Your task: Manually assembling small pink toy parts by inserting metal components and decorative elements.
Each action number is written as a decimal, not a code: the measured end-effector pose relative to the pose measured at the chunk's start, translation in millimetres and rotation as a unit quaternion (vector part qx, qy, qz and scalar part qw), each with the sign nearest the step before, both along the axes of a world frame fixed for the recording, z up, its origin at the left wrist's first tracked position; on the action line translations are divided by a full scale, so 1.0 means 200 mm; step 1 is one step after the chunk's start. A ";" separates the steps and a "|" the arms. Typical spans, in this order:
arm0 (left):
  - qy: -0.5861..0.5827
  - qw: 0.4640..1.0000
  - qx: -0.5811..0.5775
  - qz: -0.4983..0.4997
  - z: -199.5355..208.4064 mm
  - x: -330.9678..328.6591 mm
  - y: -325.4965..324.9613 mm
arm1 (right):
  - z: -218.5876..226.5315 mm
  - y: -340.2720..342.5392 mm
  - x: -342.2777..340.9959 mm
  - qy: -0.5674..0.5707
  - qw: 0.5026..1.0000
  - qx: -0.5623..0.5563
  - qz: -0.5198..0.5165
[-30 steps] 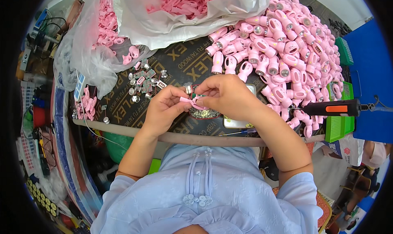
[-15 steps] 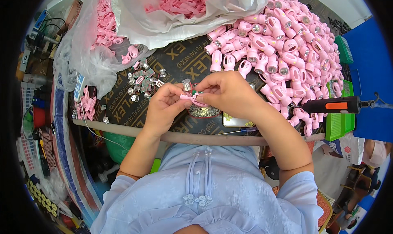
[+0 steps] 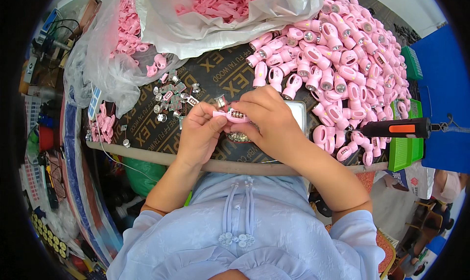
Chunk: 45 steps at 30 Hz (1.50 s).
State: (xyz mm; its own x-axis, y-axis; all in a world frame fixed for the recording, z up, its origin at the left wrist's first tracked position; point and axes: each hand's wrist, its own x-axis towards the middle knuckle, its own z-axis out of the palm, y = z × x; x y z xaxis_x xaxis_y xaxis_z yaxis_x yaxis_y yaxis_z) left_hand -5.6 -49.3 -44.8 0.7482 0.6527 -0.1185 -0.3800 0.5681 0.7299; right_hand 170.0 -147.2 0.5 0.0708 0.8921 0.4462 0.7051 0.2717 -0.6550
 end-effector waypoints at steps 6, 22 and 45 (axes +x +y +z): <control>0.001 1.000 0.020 0.008 -0.03 0.01 -0.01 | -0.03 -0.01 -0.04 0.000 0.998 0.042 -0.045; 0.168 0.966 0.195 -0.006 0.01 0.01 -0.01 | -0.15 -0.03 -0.15 0.540 0.826 -0.130 -0.099; 0.234 0.864 0.446 0.005 0.10 -0.06 0.06 | -0.14 -0.03 -0.01 0.706 0.668 -0.226 0.060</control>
State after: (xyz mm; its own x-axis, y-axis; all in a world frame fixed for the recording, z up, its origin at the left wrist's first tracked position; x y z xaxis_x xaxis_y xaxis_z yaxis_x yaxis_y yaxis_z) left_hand -17.2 -37.8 -25.2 0.7491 0.6460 0.1467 0.0739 -0.3015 0.9506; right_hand 168.2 -153.6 -26.8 0.0523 0.9504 -0.3066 -0.7128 -0.1794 -0.6780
